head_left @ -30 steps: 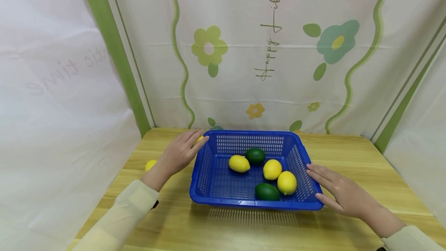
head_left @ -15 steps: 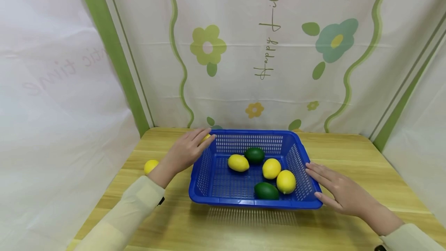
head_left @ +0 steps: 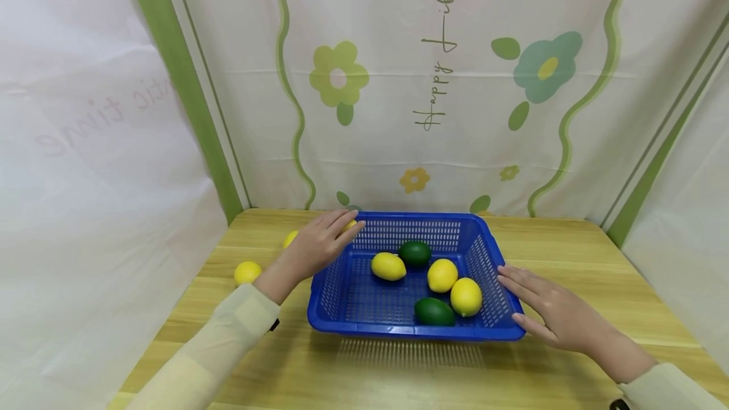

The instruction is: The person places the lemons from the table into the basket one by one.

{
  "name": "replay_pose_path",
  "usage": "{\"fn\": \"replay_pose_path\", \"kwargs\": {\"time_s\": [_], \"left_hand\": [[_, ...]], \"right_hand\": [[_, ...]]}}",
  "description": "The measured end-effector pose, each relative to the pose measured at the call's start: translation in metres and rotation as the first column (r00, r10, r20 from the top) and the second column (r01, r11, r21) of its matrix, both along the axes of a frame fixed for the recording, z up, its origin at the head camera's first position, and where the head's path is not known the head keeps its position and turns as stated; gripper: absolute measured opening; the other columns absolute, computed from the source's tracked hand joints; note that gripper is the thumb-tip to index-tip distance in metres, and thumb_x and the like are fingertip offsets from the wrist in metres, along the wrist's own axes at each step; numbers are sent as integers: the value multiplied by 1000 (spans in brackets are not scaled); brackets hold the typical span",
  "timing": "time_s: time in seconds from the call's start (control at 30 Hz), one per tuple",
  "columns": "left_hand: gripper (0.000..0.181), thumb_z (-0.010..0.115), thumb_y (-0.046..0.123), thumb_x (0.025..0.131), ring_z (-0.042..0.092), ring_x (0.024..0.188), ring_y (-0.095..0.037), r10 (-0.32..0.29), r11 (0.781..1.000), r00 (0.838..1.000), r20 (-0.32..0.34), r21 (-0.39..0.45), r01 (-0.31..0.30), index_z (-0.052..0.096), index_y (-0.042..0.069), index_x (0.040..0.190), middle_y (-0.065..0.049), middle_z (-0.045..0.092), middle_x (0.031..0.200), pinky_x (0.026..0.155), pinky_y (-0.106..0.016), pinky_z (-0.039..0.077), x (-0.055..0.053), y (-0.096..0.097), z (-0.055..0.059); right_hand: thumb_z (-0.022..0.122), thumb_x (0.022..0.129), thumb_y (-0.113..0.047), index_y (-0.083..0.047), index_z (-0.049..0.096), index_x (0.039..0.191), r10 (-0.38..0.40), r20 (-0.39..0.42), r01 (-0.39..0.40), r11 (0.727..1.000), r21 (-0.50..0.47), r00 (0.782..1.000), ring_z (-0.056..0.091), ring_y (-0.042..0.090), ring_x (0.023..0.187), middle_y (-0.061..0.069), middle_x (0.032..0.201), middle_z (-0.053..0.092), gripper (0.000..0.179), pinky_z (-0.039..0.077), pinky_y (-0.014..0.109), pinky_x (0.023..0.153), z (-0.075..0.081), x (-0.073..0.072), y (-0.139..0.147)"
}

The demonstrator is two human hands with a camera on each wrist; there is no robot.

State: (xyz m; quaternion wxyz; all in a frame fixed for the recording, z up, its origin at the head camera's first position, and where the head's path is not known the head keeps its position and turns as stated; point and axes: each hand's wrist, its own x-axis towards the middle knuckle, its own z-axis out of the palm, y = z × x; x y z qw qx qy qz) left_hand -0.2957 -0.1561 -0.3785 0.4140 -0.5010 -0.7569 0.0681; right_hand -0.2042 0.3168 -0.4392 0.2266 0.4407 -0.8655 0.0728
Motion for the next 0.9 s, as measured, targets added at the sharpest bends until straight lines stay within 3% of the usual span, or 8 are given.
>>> {"fn": "replay_pose_path", "kwargs": {"time_s": [0.27, 0.47, 0.7, 0.9], "left_hand": [[32, 44, 1, 101, 58, 114, -32, -13, 1000, 1000, 6, -1, 13, 56, 3, 131, -19, 58, 128, 91, -39, 52, -1, 10, 0], [35, 55, 1, 96, 59, 112, -31, -13, 1000, 1000, 17, -9, 13, 57, 4, 131, -18, 58, 128, 88, -39, 54, -4, 17, -1], [34, 55, 5, 98, 60, 111, -30, -8, 1000, 999, 32, -26, 9, 56, 3, 132, -18, 58, 129, 89, -38, 53, -6, 22, -2], [43, 68, 7, 89, 60, 109, -29, -13, 999, 997, 73, -28, 15, 57, 4, 130, -18, 60, 126, 87, -36, 54, -7, 26, -1]], "right_hand": [[52, 100, -40, 2, 52, 137, 8, -7, -8, 1000, -10, 1000, 32, 19, 140, 17, 144, 46, 56, 14, 18, 114, 0, 0, 0], [51, 100, -41, 2, 52, 137, 4, -3, -4, 1000, -4, 1000, 32, 19, 140, 17, 145, 46, 56, 13, 18, 114, 1, 0, 0], [52, 100, -41, 1, 52, 137, -2, -3, 2, 1000, -5, 1000, 32, 19, 140, 17, 145, 46, 57, 13, 17, 114, 0, 0, 0], [54, 98, -40, 1, 53, 137, -9, -1, 9, 1000, -4, 1000, 33, 18, 140, 17, 144, 47, 56, 13, 17, 113, 1, 1, -1]]}}
